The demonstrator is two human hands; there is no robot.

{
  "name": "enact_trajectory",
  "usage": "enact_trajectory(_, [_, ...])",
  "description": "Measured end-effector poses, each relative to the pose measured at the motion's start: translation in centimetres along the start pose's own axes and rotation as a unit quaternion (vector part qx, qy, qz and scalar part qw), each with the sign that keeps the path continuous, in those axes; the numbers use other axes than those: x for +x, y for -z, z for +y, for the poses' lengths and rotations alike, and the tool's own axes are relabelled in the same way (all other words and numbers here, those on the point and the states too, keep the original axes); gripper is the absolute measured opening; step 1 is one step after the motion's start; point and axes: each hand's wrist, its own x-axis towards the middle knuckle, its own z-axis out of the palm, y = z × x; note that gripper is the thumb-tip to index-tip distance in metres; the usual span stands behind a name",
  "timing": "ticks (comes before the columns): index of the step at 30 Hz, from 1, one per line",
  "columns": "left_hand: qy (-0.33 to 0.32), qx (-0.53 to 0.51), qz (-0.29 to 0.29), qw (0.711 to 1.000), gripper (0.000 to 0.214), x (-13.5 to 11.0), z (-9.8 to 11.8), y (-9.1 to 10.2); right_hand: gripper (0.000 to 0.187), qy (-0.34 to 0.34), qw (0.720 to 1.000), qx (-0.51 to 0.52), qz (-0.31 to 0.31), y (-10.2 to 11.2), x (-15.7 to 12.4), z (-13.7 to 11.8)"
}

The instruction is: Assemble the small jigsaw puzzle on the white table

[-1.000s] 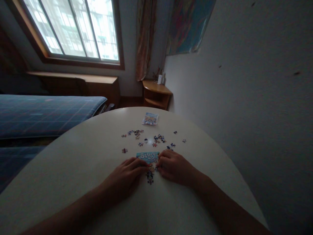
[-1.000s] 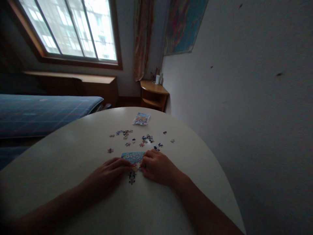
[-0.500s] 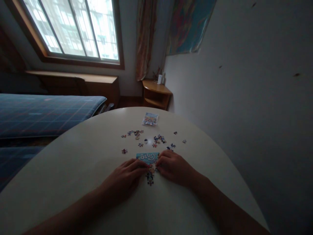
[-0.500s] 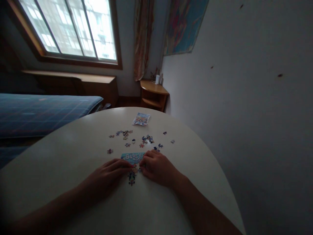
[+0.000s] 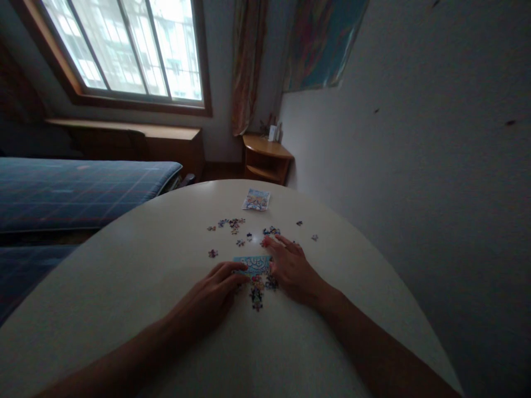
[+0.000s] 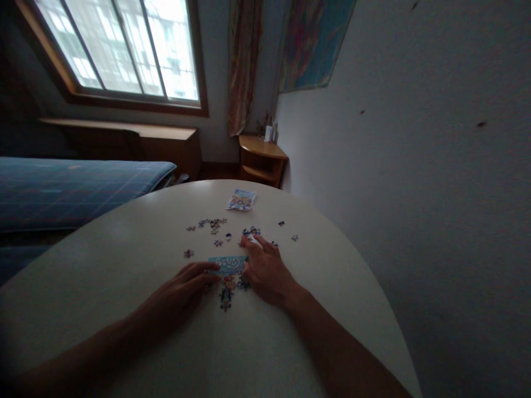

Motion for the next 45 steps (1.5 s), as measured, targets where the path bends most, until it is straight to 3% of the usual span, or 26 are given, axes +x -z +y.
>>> enact_trajectory(3, [-0.003,0.002,-0.003,1.0,0.036,-0.1,-0.1,0.0,0.052,-0.023,0.999,-0.04,-0.01,0.2,0.2,0.1])
enact_trajectory(8, [-0.002,-0.002,-0.009,1.0,0.034,-0.2,-0.1,0.1,0.026,-0.027,0.994,-0.108,-0.007,2.2,-0.6,0.4])
enact_trajectory(14, [0.026,0.001,-0.003,1.0,0.028,-0.1,-0.1,0.2,0.011,-0.037,0.977,-0.186,-0.092,4.7,-2.4,-1.4])
enact_trajectory(21, [0.014,0.005,0.006,1.0,0.029,0.1,0.2,0.4,0.011,-0.069,0.982,-0.027,-0.173,5.2,-3.8,-4.8])
enact_trajectory(26, [0.001,0.002,0.0,1.0,0.027,0.2,0.4,0.7,0.015,-0.105,0.977,0.003,-0.186,5.4,-3.8,-5.4])
enact_trajectory(35, [0.022,0.027,0.005,0.999,0.023,0.3,0.8,1.0,0.015,-0.018,0.979,0.088,-0.183,4.7,-3.5,-5.9])
enact_trajectory(39, [0.048,0.063,-0.035,0.996,0.015,0.1,2.5,1.5,0.013,0.022,0.977,0.089,-0.192,3.9,-3.4,-6.3])
enact_trajectory(45, [0.076,0.08,-0.113,0.988,0.01,-0.3,4.9,1.8,0.018,-0.043,0.976,0.08,-0.196,4.1,-3.6,-6.3])
